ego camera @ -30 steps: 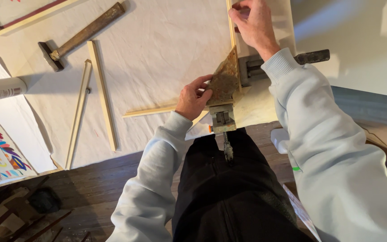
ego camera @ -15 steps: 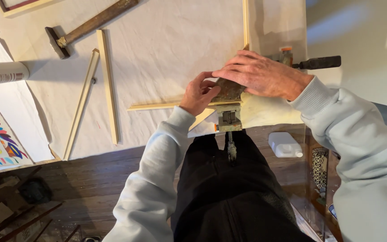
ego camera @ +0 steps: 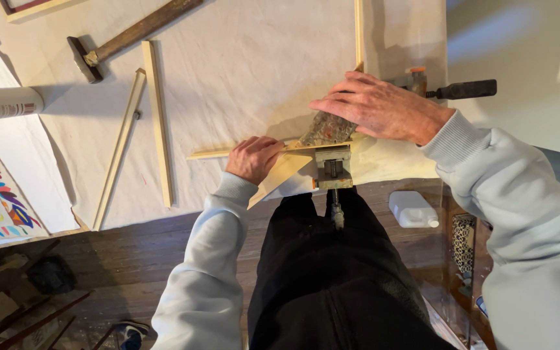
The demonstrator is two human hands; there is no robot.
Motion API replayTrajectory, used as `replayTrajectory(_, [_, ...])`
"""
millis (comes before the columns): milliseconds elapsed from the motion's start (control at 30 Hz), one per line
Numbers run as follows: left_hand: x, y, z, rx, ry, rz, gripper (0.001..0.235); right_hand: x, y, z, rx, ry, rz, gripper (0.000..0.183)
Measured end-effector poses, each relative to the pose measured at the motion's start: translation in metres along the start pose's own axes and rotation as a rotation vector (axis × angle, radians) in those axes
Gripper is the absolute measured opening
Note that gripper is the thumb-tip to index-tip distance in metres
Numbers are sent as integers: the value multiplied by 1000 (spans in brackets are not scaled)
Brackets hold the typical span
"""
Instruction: The person picks up mitered wooden frame strips from the work table, applies wood glue to the mitered end of a strip, fits the strips together at a corner, and secures the joint in a corner clamp, tightening the clamp screw by hand. At the end the person picks up a hammer and works on the clamped corner.
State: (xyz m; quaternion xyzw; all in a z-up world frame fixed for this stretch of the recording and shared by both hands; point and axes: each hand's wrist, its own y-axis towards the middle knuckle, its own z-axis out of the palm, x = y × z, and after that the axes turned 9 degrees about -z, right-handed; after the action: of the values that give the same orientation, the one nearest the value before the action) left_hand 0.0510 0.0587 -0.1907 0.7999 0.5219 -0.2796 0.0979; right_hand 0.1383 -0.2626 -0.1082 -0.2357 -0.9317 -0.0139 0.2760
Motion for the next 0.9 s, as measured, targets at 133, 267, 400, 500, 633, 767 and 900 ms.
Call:
replayTrajectory(133, [-4,1,-2,-60,35,63,15,2,-2,1,-3,-1,-3,100])
replayTrajectory(267, [-5,-1,4,-100,27,33,15,0,-5,12,-46,-76,-33,81])
replayTrajectory(400, [-6,-2,6,-108,23,22,15,-1,-6,17,-129,-108,-63,58])
replayTrajectory(500, [-12,0,0,-92,40,-3,19,-9,-17,26,-167,-127,-59,54])
replayTrajectory(633, [-24,0,-17,-37,17,-26,37,20,-57,-16,-331,2,53,55])
replayTrajectory(767, [-51,6,-42,-33,-72,-23,60,58,-107,28,-742,469,468,45])
replayTrajectory(900, [-79,4,-49,-115,-130,76,52,112,-132,122,-942,738,880,15])
